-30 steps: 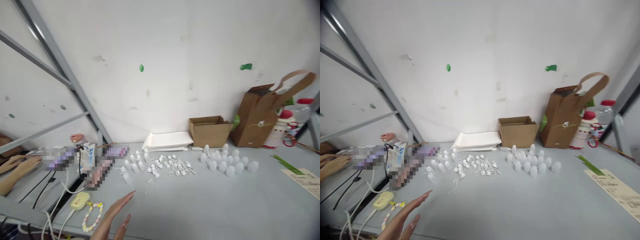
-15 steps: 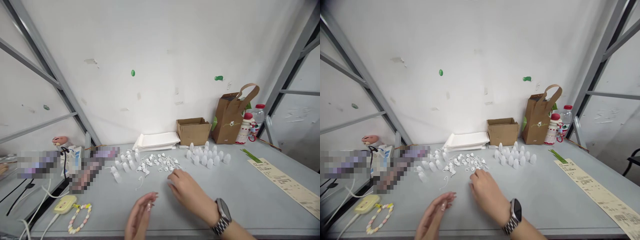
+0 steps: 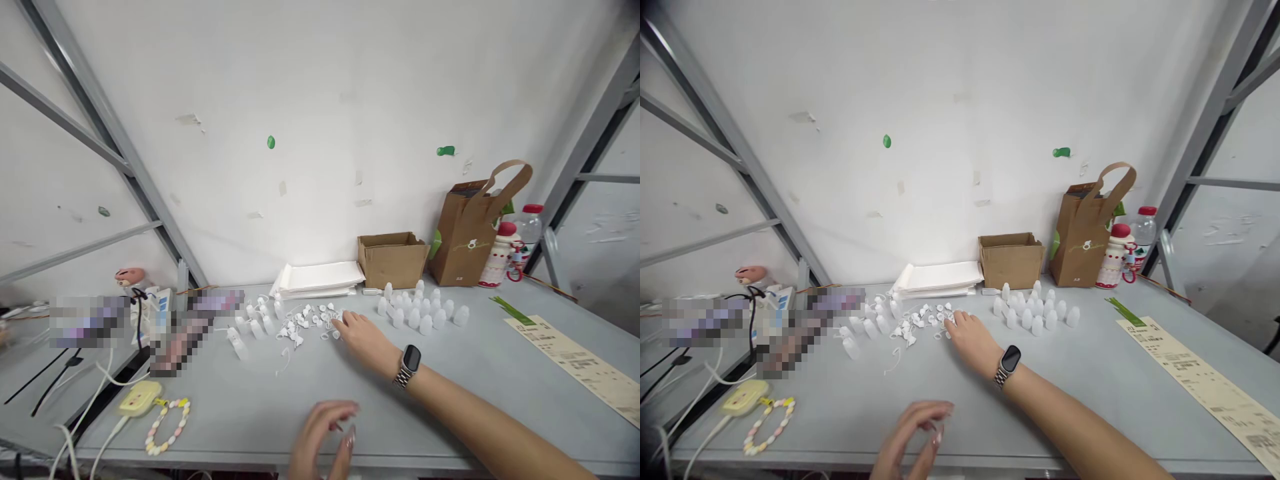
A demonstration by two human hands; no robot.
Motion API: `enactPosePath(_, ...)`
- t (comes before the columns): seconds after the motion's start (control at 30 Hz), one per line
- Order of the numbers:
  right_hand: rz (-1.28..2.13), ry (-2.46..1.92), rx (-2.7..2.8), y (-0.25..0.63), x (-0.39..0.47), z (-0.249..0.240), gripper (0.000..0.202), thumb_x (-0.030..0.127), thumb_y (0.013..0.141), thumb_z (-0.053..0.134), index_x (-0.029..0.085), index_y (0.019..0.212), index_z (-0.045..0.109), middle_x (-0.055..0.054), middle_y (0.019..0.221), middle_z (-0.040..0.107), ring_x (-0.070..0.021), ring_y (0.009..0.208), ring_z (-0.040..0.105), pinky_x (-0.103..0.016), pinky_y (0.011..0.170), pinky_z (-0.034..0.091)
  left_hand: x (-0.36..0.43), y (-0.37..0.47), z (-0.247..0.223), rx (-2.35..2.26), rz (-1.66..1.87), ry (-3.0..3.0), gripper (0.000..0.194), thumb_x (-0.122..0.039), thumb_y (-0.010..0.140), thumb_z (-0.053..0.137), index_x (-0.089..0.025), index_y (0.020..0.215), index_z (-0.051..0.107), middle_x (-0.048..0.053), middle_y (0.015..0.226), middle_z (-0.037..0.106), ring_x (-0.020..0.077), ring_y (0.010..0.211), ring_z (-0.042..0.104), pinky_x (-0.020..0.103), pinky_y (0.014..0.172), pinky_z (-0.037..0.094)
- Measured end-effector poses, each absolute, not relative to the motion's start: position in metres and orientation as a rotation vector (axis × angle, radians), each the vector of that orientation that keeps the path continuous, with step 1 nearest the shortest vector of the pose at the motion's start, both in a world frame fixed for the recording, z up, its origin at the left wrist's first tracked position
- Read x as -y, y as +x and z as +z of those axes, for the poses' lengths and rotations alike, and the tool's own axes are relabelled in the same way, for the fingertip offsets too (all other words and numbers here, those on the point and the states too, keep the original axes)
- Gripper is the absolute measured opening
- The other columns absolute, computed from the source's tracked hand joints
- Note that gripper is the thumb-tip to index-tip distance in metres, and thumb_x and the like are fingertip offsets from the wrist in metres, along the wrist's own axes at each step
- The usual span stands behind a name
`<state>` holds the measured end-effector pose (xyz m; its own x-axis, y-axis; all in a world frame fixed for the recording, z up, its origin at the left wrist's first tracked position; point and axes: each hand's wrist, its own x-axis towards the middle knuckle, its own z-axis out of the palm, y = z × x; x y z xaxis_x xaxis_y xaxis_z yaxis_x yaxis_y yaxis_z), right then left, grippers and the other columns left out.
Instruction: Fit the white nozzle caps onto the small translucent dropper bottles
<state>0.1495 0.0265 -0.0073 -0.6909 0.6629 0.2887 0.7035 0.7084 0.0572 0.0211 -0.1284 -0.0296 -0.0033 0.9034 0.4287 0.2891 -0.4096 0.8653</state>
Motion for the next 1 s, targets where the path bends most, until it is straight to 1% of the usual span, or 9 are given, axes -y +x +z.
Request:
enactPosePath(0.1,-0.205,-1.121,2.644,0.154,-0.032,-0.006,0.021,0.004,0.083,0.047,0.014,0.098,0.056,-0.009,0.092,0.057,-0.0204,0.079,0.054,-0.028,0.065,0.038,0.098,0.004,0.003,-1.495,1.330,2.034,0.024,-0.026,0.086,0.047,-0.024,0.106,0.059,0.009,0.103,0.064,0.0197,0.093,0.059,0.031,0.075,0.050)
enactPosePath(0.2,-0.177,-1.160,2.616,0.159,-0.034,-0.007,0.016,0.007,0.084,0.047,0.015,0.094,0.057,-0.008,0.088,0.056,-0.0192,0.077,0.055,-0.027,0.064,0.038,0.051,-0.009,0.025,-1.604,1.158,2.342,0.028,-0.021,0.086,0.045,-0.024,0.112,0.055,0.006,0.095,0.064,0.0183,0.084,0.060,0.034,0.077,0.049)
enactPosePath(0.27,-0.179,-1.197,2.592,0.164,-0.034,-0.008,0.016,0.007,0.085,0.047,0.014,0.093,0.058,-0.008,0.087,0.056,-0.0191,0.077,0.055,-0.027,0.064,0.038,0.021,-0.014,0.024,-1.613,1.094,2.535,0.029,-0.019,0.087,0.042,-0.024,0.114,0.054,0.005,0.089,0.065,0.0178,0.076,0.061,0.034,0.073,0.050)
enactPosePath(0.37,-0.174,-1.294,2.520,0.171,-0.036,-0.008,0.018,0.007,0.085,0.045,0.014,0.095,0.059,-0.008,0.085,0.057,-0.0195,0.074,0.056,-0.028,0.063,0.039,-0.003,-0.018,0.002,-1.561,1.152,2.715,0.029,-0.017,0.088,0.041,-0.020,0.112,0.055,0.004,0.076,0.066,0.0167,0.066,0.060,0.030,0.064,0.048)
enactPosePath(0.43,-0.141,-1.359,2.459,0.176,-0.038,-0.007,0.019,0.009,0.087,0.044,0.015,0.096,0.060,-0.007,0.084,0.059,-0.0191,0.070,0.058,-0.028,0.061,0.040,-0.004,-0.020,-0.013,-1.482,1.248,2.705,0.029,-0.016,0.088,0.041,-0.018,0.114,0.053,0.002,0.067,0.063,0.0140,0.058,0.058,0.026,0.059,0.047)
enactPosePath(0.53,-0.102,-1.396,2.340,0.181,-0.042,-0.006,0.021,0.011,0.087,0.042,0.016,0.099,0.059,-0.006,0.084,0.061,-0.0194,0.069,0.060,-0.029,0.061,0.043,0.004,-0.024,-0.023,-1.436,1.139,2.587,0.034,-0.017,0.088,0.041,-0.020,0.121,0.047,0.000,0.066,0.062,0.0113,0.055,0.056,0.023,0.059,0.046)
enactPosePath(0.63,-0.111,-1.396,2.181,0.188,-0.046,-0.002,0.024,0.016,0.089,0.039,0.015,0.105,0.056,-0.006,0.083,0.063,-0.0199,0.069,0.061,-0.030,0.060,0.045,0.008,-0.026,-0.022,-1.486,1.152,2.440,0.031,-0.020,0.088,0.041,-0.020,0.117,0.049,-0.002,0.064,0.062,0.0100,0.050,0.055,0.020,0.053,0.045)
enactPosePath(0.77,-0.137,-1.448,1.931,0.204,-0.055,0.002,0.029,0.028,0.092,0.033,0.016,0.107,0.055,-0.007,0.078,0.065,-0.0181,0.061,0.060,-0.028,0.054,0.045,0.009,-0.022,-0.026,-1.507,1.152,2.277,0.028,-0.022,0.086,0.043,-0.023,0.111,0.055,-0.003,0.060,0.063,0.0091,0.046,0.054,0.016,0.046,0.044)
enactPosePath(1.0,-0.223,-1.530,1.832,0.220,-0.068,-0.001,0.032,0.034,0.093,0.033,0.015,0.098,0.058,-0.008,0.079,0.061,-0.0188,0.066,0.057,-0.029,0.056,0.044,0.017,-0.017,-0.033,-1.252,1.169,2.357,0.031,-0.017,0.083,0.047,-0.023,0.113,0.056,-0.002,0.060,0.063,0.0094,0.046,0.055,0.017,0.050,0.045)
